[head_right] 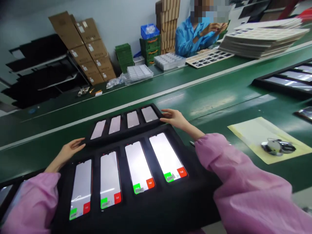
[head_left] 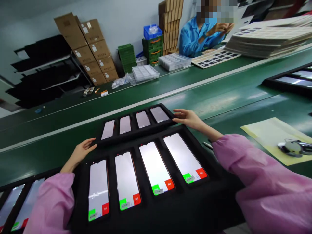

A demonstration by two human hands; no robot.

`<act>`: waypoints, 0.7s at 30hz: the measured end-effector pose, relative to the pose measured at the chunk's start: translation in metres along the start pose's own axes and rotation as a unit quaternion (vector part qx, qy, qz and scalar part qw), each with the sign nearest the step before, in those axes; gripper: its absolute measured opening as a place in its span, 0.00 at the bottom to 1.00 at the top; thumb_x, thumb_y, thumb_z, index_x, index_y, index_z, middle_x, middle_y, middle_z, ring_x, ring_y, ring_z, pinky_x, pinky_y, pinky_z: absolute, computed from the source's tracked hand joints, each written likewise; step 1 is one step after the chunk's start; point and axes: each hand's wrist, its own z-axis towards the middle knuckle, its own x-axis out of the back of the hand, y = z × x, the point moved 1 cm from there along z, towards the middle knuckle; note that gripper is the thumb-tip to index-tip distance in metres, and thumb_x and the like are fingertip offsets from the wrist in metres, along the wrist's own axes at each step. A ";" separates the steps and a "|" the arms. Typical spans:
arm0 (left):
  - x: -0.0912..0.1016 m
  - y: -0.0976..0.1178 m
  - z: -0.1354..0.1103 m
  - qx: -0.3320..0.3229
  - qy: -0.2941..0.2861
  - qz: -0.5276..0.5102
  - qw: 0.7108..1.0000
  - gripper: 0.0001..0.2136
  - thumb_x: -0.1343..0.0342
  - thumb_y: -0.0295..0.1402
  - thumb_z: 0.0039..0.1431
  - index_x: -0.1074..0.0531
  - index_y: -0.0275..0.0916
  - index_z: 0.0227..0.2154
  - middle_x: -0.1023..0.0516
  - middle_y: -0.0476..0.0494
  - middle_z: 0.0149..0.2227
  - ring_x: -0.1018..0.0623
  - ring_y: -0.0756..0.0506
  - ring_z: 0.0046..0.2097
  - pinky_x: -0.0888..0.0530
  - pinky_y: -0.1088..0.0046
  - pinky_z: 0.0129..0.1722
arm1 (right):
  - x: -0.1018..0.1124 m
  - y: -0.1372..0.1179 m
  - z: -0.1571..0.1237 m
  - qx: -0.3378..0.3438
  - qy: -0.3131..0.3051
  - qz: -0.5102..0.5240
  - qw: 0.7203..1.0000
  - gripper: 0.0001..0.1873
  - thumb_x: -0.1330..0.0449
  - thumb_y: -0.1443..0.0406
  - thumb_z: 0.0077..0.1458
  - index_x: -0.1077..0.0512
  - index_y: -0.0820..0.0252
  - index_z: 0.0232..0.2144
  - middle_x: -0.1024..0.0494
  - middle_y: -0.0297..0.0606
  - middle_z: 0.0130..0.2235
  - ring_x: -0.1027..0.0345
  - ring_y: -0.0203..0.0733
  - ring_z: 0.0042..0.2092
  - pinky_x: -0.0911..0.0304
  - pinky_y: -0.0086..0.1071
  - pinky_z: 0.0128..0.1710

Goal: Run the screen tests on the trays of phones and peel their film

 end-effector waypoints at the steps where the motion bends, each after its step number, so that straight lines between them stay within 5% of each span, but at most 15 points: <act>1: 0.002 0.009 0.004 -0.005 -0.008 0.006 1.000 0.40 0.41 0.71 0.49 0.22 0.37 0.47 0.15 0.32 0.48 0.16 0.34 0.52 0.17 0.55 0.53 | 0.002 -0.004 0.000 0.014 -0.001 -0.014 1.000 0.32 0.45 0.46 0.69 0.24 0.65 0.58 0.16 0.53 0.47 0.20 0.52 0.48 0.22 0.48 0.50; 6: -0.008 0.082 -0.036 -0.084 -0.060 0.028 0.994 0.27 0.40 0.63 0.57 0.17 0.49 0.47 0.21 0.42 0.60 0.23 0.35 0.61 0.22 0.56 0.61 | 0.016 -0.043 -0.046 0.113 -0.093 -0.106 0.984 0.18 0.42 0.51 0.69 0.16 0.51 0.38 0.19 0.43 0.58 0.28 0.58 0.59 0.33 0.59 0.59; 9: -0.052 0.138 -0.066 -0.264 -0.198 0.090 0.940 0.21 0.50 0.54 0.71 0.15 0.50 0.44 0.22 0.42 0.57 0.25 0.38 0.61 0.30 0.50 0.68 | 0.011 -0.061 -0.061 0.126 -0.126 -0.169 0.969 0.18 0.44 0.54 0.72 0.17 0.53 0.40 0.27 0.46 0.66 0.36 0.65 0.66 0.40 0.67 0.61; 11: -0.084 0.162 -0.076 -0.289 -0.190 0.137 0.928 0.20 0.52 0.50 0.72 0.16 0.49 0.46 0.23 0.39 0.58 0.27 0.34 0.63 0.36 0.38 0.70 | 0.004 -0.065 -0.062 0.123 -0.131 -0.202 0.963 0.20 0.47 0.56 0.74 0.17 0.55 0.41 0.28 0.49 0.67 0.39 0.66 0.67 0.41 0.66 0.60; 15: -0.122 0.174 -0.080 -0.254 -0.129 0.160 0.945 0.18 0.52 0.43 0.72 0.18 0.43 0.43 0.25 0.37 0.62 0.32 0.30 0.66 0.40 0.31 0.68 | -0.005 -0.065 -0.057 0.125 -0.139 -0.231 0.955 0.20 0.47 0.58 0.74 0.18 0.57 0.37 0.27 0.47 0.67 0.40 0.66 0.68 0.42 0.65 0.60; 18: -0.125 0.169 -0.077 -0.220 -0.129 0.120 0.960 0.16 0.51 0.41 0.70 0.18 0.42 0.40 0.23 0.38 0.58 0.30 0.33 0.64 0.32 0.39 0.66 | -0.013 -0.062 -0.052 0.126 -0.142 -0.219 0.957 0.16 0.42 0.59 0.71 0.17 0.56 0.36 0.32 0.44 0.70 0.42 0.66 0.69 0.44 0.65 0.61; 21: -0.119 0.176 -0.074 -0.229 -0.134 0.137 0.954 0.17 0.51 0.42 0.70 0.18 0.43 0.37 0.22 0.39 0.57 0.30 0.32 0.64 0.35 0.35 0.67 | -0.017 -0.058 -0.050 0.116 -0.148 -0.184 0.965 0.13 0.40 0.61 0.70 0.16 0.50 0.36 0.29 0.39 0.68 0.38 0.62 0.67 0.37 0.58 0.56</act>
